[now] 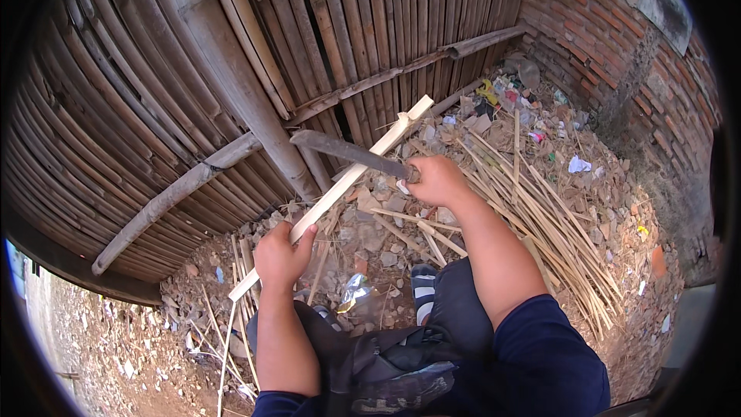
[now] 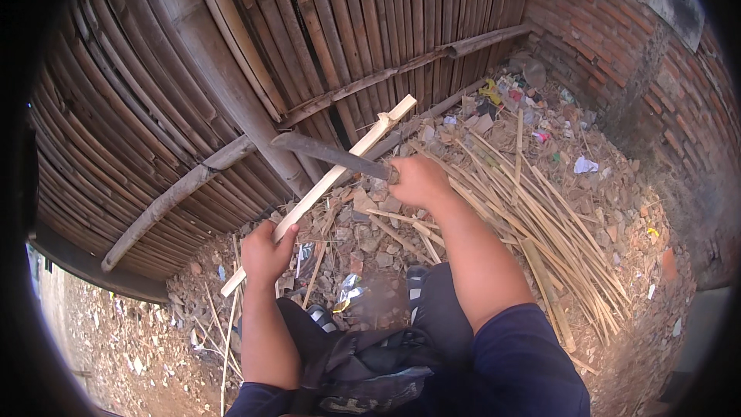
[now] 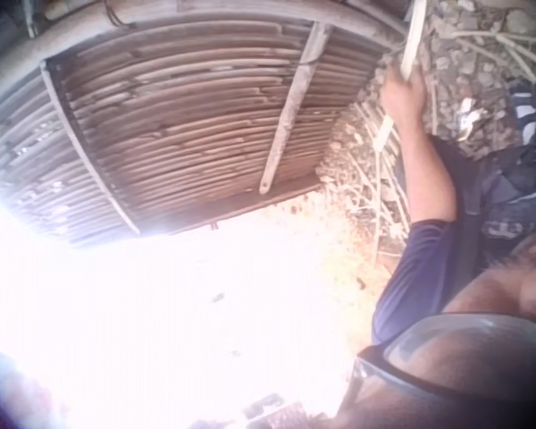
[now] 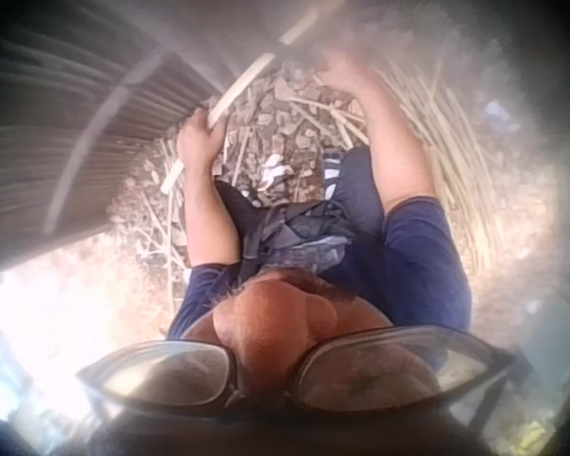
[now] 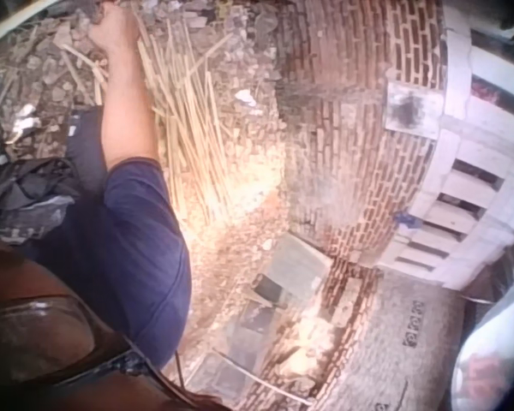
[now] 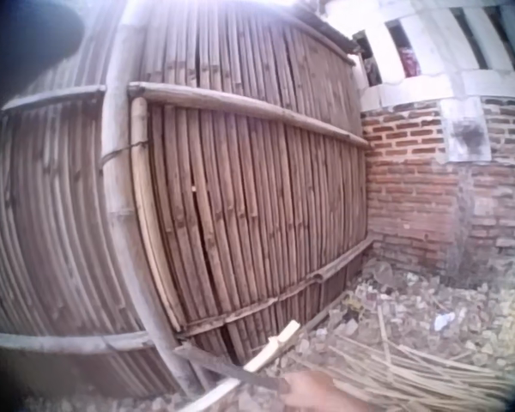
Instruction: The person whittles a bamboo strip using a blade.
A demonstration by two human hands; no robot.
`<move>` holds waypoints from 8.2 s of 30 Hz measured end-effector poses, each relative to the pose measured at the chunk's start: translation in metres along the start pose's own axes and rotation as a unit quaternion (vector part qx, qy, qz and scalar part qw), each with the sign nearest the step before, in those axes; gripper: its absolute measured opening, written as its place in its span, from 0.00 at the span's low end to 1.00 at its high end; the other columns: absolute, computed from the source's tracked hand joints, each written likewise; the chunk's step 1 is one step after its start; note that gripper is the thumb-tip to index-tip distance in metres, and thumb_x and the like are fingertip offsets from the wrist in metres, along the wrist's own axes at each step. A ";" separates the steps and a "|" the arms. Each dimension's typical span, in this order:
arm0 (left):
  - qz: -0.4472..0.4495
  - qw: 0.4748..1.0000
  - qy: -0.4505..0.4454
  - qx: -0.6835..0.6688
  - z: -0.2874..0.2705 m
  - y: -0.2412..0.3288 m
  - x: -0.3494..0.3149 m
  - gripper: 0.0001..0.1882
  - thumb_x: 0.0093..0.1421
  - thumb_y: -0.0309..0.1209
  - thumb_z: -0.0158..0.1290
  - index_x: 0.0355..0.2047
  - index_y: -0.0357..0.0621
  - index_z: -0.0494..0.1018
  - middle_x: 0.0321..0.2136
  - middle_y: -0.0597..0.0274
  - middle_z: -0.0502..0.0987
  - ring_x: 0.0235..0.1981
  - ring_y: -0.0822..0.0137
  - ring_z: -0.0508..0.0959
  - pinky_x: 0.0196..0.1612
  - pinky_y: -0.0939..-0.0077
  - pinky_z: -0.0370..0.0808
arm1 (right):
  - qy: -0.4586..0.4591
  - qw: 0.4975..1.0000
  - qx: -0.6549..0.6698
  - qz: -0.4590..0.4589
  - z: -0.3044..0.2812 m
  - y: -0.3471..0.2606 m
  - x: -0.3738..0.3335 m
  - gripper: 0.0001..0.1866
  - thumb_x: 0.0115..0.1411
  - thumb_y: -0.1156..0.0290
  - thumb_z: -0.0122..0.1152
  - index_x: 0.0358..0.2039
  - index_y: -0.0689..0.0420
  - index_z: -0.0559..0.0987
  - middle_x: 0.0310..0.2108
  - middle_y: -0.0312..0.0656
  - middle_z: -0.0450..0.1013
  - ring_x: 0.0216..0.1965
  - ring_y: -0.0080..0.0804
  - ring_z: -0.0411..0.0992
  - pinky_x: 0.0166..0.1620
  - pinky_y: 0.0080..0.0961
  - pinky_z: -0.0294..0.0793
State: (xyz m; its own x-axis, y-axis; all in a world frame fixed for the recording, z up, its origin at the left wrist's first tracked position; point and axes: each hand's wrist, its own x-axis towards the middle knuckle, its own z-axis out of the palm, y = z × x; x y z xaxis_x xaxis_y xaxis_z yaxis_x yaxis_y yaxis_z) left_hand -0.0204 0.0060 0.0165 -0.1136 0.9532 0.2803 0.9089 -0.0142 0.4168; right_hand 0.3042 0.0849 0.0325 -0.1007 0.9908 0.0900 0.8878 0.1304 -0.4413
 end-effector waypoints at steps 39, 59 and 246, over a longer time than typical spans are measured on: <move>-0.027 0.998 -0.062 -0.017 0.004 -0.006 0.003 0.29 0.57 0.58 0.62 0.30 0.40 0.79 0.23 0.44 0.80 0.29 0.41 0.82 0.36 0.49 0.77 | 0.021 0.996 0.047 0.071 0.002 0.013 0.009 0.23 0.55 0.57 0.70 0.50 0.49 0.83 0.39 0.52 0.81 0.46 0.54 0.79 0.48 0.47 0.78; -0.033 0.995 -0.086 0.029 0.010 0.000 0.005 0.22 0.57 0.52 0.62 0.30 0.43 0.79 0.28 0.43 0.82 0.33 0.41 0.83 0.39 0.48 0.79 | 0.031 0.990 0.073 0.112 0.001 0.030 0.010 0.24 0.54 0.57 0.71 0.51 0.52 0.82 0.44 0.54 0.81 0.47 0.54 0.78 0.53 0.45 0.77; -0.008 0.998 -0.056 0.001 0.019 0.012 0.004 0.21 0.58 0.50 0.64 0.31 0.42 0.80 0.26 0.46 0.82 0.31 0.43 0.82 0.37 0.50 0.78 | 0.006 0.995 0.071 0.076 0.018 0.030 0.010 0.23 0.56 0.54 0.71 0.46 0.56 0.84 0.40 0.53 0.82 0.44 0.51 0.80 0.50 0.42 0.78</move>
State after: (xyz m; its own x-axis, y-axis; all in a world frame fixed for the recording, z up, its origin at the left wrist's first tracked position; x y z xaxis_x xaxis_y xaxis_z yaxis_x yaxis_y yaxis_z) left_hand -0.0024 0.0150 0.0058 -0.0837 0.9809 0.1754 0.9081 0.0026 0.4187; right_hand 0.3221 0.0994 0.0040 0.0359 0.9991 0.0224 0.8201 -0.0166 -0.5720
